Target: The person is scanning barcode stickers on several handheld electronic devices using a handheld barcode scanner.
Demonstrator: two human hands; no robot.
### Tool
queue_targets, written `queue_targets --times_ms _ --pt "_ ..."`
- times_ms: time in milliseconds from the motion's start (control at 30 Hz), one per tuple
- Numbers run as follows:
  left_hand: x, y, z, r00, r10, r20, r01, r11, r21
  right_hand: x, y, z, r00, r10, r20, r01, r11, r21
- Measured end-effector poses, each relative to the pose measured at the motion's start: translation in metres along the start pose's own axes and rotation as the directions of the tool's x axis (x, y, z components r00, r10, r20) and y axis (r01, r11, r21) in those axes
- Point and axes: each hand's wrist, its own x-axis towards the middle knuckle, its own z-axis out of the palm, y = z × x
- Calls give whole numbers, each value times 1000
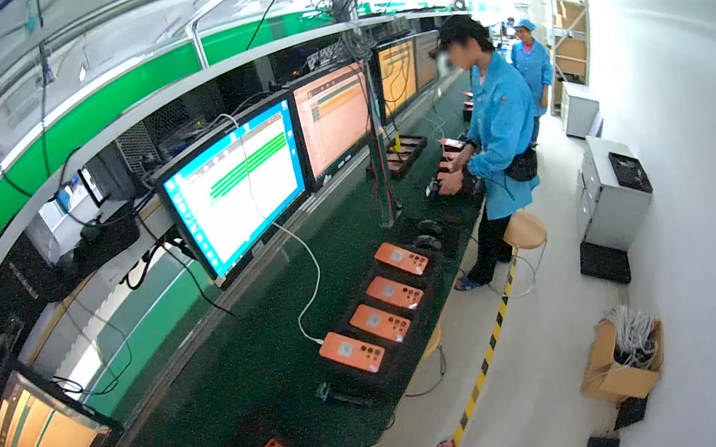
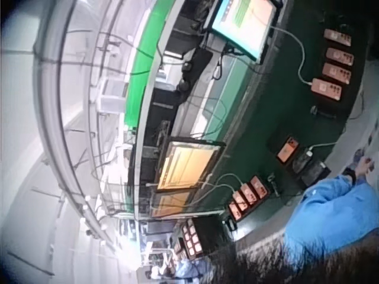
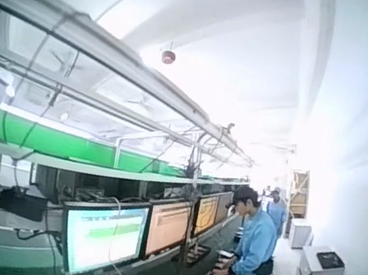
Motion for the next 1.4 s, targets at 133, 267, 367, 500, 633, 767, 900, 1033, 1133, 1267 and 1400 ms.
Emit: queue_targets --times_ms 133,267,367,500,633,767,900,1033,1133,1267,1400 --pt "77 104 -7 996 26 80 -27 1000 13 44 -114 -21 999 6 -44 -4 999 35" --pt "124 186 -23 954 162 -253 -157 987 39 78 -226 -20 993 -104 -58 106 993 48" --pt "146 242 -41 848 300 -436 -291 952 89 113 -277 -16 995 -102 -19 102 995 -6" --pt "163 263 -67 549 261 -794 -350 935 65 146 -366 21 995 -89 34 92 989 -112" --pt "161 277 -96 -80 379 -922 -204 899 387 196 -449 53 974 -149 168 178 970 -169" --pt "145 265 -151 -211 412 -886 289 892 346 185 -554 126 912 -277 301 356 901 -249" --pt "150 272 -171 -267 323 -908 546 827 134 154 -624 213 742 -431 514 593 780 -201" --pt "161 254 -175 -243 291 -925 477 866 147 118 -647 295 591 -405 697 699 689 -192" --pt "156 269 -168 -274 357 -893 447 869 210 84 -639 362 556 -277 784 635 750 -185" --pt "168 262 -156 -215 240 -947 -256 922 291 50 -595 453 273 -184 944 808 577 -121" --pt "167 292 -120 -15 289 -957 -262 923 282 33 -554 515 -172 -268 948 974 -192 123"
